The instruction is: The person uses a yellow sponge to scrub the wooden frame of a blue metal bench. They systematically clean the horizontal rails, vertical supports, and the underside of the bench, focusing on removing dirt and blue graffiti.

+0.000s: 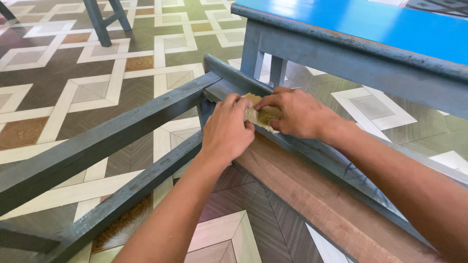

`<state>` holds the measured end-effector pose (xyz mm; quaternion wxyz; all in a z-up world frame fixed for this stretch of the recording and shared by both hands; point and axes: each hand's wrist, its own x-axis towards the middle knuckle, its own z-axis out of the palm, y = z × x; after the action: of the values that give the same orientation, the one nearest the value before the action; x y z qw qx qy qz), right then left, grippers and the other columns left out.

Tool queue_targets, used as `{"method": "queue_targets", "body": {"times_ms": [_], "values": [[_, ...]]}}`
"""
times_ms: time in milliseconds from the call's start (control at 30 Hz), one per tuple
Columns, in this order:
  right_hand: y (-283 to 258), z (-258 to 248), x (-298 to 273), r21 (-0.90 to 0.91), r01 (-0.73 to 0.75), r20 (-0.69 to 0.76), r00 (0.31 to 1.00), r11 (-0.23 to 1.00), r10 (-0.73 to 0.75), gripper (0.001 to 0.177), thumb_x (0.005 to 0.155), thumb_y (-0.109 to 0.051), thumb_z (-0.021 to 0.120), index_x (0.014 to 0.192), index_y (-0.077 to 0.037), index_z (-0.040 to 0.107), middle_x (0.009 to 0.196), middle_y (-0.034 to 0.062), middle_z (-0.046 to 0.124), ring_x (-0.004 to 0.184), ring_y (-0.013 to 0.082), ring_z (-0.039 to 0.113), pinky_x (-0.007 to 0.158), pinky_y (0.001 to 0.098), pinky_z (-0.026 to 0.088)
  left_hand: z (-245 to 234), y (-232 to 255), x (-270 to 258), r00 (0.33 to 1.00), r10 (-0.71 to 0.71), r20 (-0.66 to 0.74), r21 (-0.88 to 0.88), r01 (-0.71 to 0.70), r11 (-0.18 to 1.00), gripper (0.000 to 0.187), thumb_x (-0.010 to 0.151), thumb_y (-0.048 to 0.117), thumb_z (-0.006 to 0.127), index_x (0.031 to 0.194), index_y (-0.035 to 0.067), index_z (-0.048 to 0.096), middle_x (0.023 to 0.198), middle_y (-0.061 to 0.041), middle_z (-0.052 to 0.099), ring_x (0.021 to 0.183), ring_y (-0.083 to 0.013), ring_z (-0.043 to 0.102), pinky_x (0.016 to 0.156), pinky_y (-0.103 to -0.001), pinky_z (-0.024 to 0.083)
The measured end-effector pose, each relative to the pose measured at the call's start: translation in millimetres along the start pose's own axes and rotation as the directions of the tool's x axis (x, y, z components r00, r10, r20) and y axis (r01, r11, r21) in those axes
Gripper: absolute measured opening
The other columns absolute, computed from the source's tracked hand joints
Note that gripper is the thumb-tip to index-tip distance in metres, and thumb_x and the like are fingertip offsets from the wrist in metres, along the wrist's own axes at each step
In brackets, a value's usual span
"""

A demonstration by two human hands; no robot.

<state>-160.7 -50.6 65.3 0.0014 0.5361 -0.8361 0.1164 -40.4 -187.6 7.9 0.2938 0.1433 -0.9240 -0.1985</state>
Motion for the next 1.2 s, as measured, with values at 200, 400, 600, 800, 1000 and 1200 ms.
{"method": "queue_targets", "body": {"times_ms": [200, 400, 600, 800, 1000, 1200], "values": [[-6.8, 12.2, 11.6, 0.071, -0.006, -0.097, 0.995, 0.997, 0.013, 0.048, 0.081, -0.016, 0.074, 0.128, -0.023, 0.069, 0.125, 0.0126, 0.066, 0.11, 0.0388, 0.065, 0.097, 0.047, 0.052, 2.3, -4.9, 8.0, 0.993, -0.115, -0.033, 0.025, 0.116, 0.993, 0.039, 0.083, 0.011, 0.069, 0.121, 0.017, 0.066, 0.132, -0.005, 0.058, 0.114, -0.0334, 0.06, 0.093, -0.048, 0.052], [-9.1, 36.8, 47.9, 0.092, 0.063, -0.201, 0.979, 0.994, -0.043, 0.042, 0.085, -0.012, 0.07, 0.126, -0.014, 0.069, 0.129, 0.0139, 0.067, 0.115, 0.0391, 0.064, 0.099, 0.0471, 0.051, 5.2, -28.0, 21.0, 0.971, -0.235, -0.05, 0.032, 0.237, 0.971, 0.048, 0.083, 0.013, 0.068, 0.131, 0.014, 0.061, 0.151, -0.006, 0.047, 0.127, -0.0339, 0.054, 0.098, -0.048, 0.05], [-6.6, 66.4, 88.4, 0.083, 0.181, -0.191, 0.968, 0.98, -0.163, 0.056, 0.09, -0.008, 0.061, 0.146, -0.012, 0.051, 0.15, 0.0183, 0.049, 0.126, 0.0415, 0.056, 0.107, 0.047, 0.044, 4.6, -55.7, 36.8, 0.935, -0.354, -0.009, 0.082, 0.353, 0.932, 0.069, 0.082, 0.016, 0.066, 0.149, 0.015, 0.046, 0.163, -0.007, 0.031, 0.143, -0.0298, 0.04, 0.111, -0.043, 0.043], [-5.8, 69.4, 100.5, 0.113, 0.114, -0.047, 0.993, 0.987, -0.109, 0.068, 0.092, -0.011, 0.06, 0.155, -0.016, 0.036, 0.161, 0.0187, 0.03, 0.129, 0.0435, 0.051, 0.109, 0.0473, 0.041, 3.3, -63.9, 46.6, 0.928, -0.371, 0.04, 0.094, 0.367, 0.926, 0.078, 0.08, 0.019, 0.07, 0.152, 0.015, 0.04, 0.165, -0.008, 0.023, 0.147, -0.0305, 0.033, 0.114, -0.042, 0.039], [-4.6, 68.1, 77.6, 0.1, 0.267, -0.242, 0.941, 0.959, -0.236, 0.062, 0.084, -0.007, 0.066, 0.145, -0.007, 0.052, 0.151, 0.0217, 0.046, 0.135, 0.042, 0.049, 0.111, 0.0461, 0.041, 1.3, -48.2, 35.6, 0.954, -0.299, 0.0, 0.107, 0.297, 0.949, 0.067, 0.08, 0.017, 0.071, 0.142, 0.006, 0.048, 0.156, -0.017, 0.033, 0.136, -0.0403, 0.042, 0.105, -0.047, 0.047], [-9.0, 56.5, 56.7, 0.08, 0.235, -0.252, 0.945, 0.969, -0.208, 0.046, 0.083, -0.001, 0.063, 0.129, -0.004, 0.063, 0.135, 0.0186, 0.06, 0.126, 0.0404, 0.056, 0.108, 0.0461, 0.046, -13.1, -41.8, 21.6, 0.98, -0.195, 0.029, 0.093, 0.191, 0.977, 0.048, 0.081, 0.012, 0.068, 0.128, 0.01, 0.06, 0.143, -0.015, 0.046, 0.126, -0.0388, 0.05, 0.1, -0.048, 0.051]]}}
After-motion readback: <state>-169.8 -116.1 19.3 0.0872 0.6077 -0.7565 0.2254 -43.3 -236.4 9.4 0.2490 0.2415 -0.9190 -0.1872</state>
